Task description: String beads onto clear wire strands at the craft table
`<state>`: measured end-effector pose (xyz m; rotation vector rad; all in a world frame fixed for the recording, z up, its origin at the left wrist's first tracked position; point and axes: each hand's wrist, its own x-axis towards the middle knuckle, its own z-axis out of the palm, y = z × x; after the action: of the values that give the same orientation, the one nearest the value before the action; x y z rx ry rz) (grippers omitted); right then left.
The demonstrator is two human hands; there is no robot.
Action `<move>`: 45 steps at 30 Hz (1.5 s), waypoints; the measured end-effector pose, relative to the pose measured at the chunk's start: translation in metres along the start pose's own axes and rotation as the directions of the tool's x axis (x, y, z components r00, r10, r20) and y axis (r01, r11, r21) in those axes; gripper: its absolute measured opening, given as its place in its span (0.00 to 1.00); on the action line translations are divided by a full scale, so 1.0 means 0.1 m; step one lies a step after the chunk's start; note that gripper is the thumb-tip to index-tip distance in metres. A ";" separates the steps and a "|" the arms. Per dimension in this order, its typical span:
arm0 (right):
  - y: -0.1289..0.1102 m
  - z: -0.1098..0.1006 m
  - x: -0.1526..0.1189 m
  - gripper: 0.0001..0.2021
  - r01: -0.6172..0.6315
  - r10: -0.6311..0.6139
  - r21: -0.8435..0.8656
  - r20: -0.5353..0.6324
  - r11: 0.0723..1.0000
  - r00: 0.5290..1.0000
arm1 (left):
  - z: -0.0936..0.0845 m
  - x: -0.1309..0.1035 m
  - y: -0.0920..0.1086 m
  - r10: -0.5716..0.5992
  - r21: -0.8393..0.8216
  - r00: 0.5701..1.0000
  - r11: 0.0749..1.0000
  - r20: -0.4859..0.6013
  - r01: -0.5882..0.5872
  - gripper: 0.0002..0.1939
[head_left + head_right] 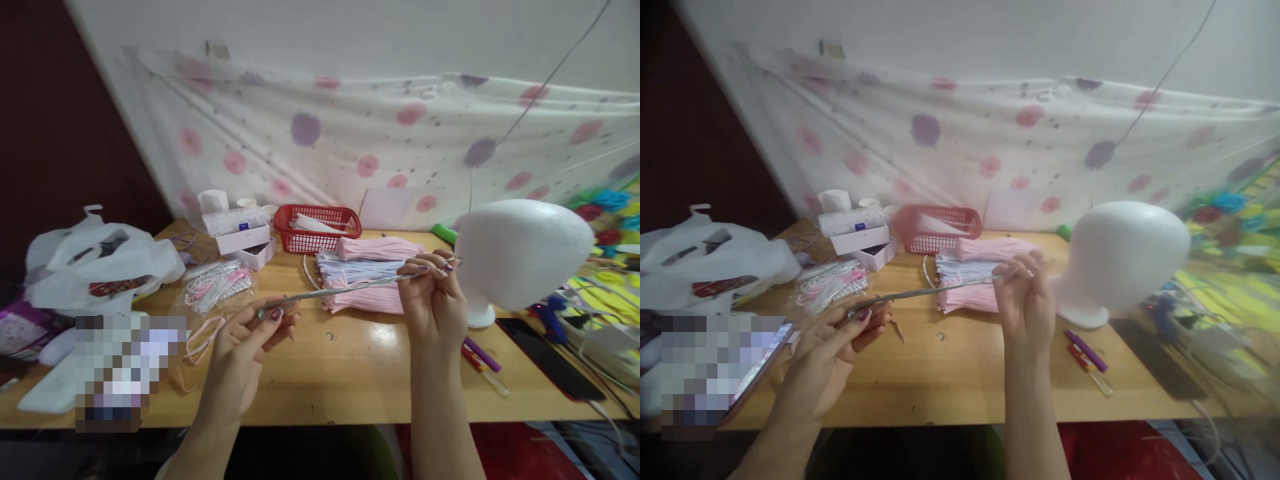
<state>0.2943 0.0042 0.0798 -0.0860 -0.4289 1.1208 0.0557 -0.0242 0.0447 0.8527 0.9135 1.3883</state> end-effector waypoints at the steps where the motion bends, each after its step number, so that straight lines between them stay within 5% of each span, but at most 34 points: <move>1: 0.01 0.01 0.00 0.07 0.004 -0.004 -0.012 -0.005 1.000 1.000 | -0.01 0.02 -0.01 0.014 -0.012 1.000 1.000 -0.008 -0.014 0.17; 5: 0.01 0.01 -0.01 0.07 0.014 -0.024 -0.082 -0.112 0.997 0.993 | -0.01 0.02 -0.02 0.181 0.053 0.983 0.983 -0.040 -0.178 0.14; 9: 0.00 -0.05 -0.02 0.14 -0.071 0.029 -0.164 -0.246 0.984 0.969 | -0.01 -0.06 0.02 0.405 0.293 0.913 0.869 0.045 -0.400 0.06; 12: -0.01 -0.11 0.01 0.21 -0.117 0.070 -0.152 -0.283 0.981 0.957 | -0.06 -0.09 0.02 0.491 0.456 0.826 0.690 0.276 -0.562 0.11; 16: 0.01 -0.15 0.07 0.24 -0.103 0.034 -0.172 -0.365 0.980 0.931 | -0.13 -0.08 -0.02 0.420 0.514 0.701 0.480 0.577 -0.711 0.19; 22: 0.07 -0.10 0.07 0.21 0.045 -0.093 -0.131 -0.387 0.990 0.917 | -0.11 -0.03 -0.07 0.509 0.434 0.444 0.148 0.737 -0.889 0.17; 24: 0.09 -0.07 0.07 0.20 0.086 -0.129 -0.125 -0.400 0.988 0.907 | -0.08 -0.03 -0.12 0.564 0.442 0.405 0.079 0.720 -0.894 0.15; 26: 0.12 -0.04 0.08 0.20 0.098 -0.142 -0.125 -0.422 0.987 0.895 | -0.06 -0.05 -0.18 0.591 0.508 0.479 0.132 0.649 -0.851 0.12; 28: 0.15 0.00 0.10 0.20 0.125 -0.179 -0.151 -0.435 0.981 0.882 | -0.03 -0.08 -0.24 0.558 0.587 0.641 0.305 0.527 -0.750 0.09; 31: 0.18 0.05 0.12 0.18 0.190 -0.277 -0.239 -0.412 0.952 0.868 | 0.00 -0.10 -0.30 0.357 0.602 0.888 0.653 0.290 -0.459 0.13; 33: 0.20 0.08 0.12 0.17 0.217 -0.320 -0.292 -0.375 0.932 0.870 | 0.02 -0.08 -0.32 0.176 0.521 0.966 0.816 0.188 -0.250 0.18; 38: 0.20 0.15 0.12 0.14 0.295 -0.408 -0.417 -0.212 0.860 0.888 | 0.04 0.03 -0.38 -0.147 0.313 0.978 0.945 0.151 0.093 0.24; 45: 0.15 0.37 0.13 0.13 0.319 -0.351 -0.419 -0.001 0.850 0.936 | 0.05 0.13 -0.50 -0.433 0.098 0.854 0.901 0.290 0.423 0.20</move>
<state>0.2723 0.0172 0.1137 -0.4128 -0.5834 0.6636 0.0806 -0.0123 0.0008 0.7998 0.8217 0.8280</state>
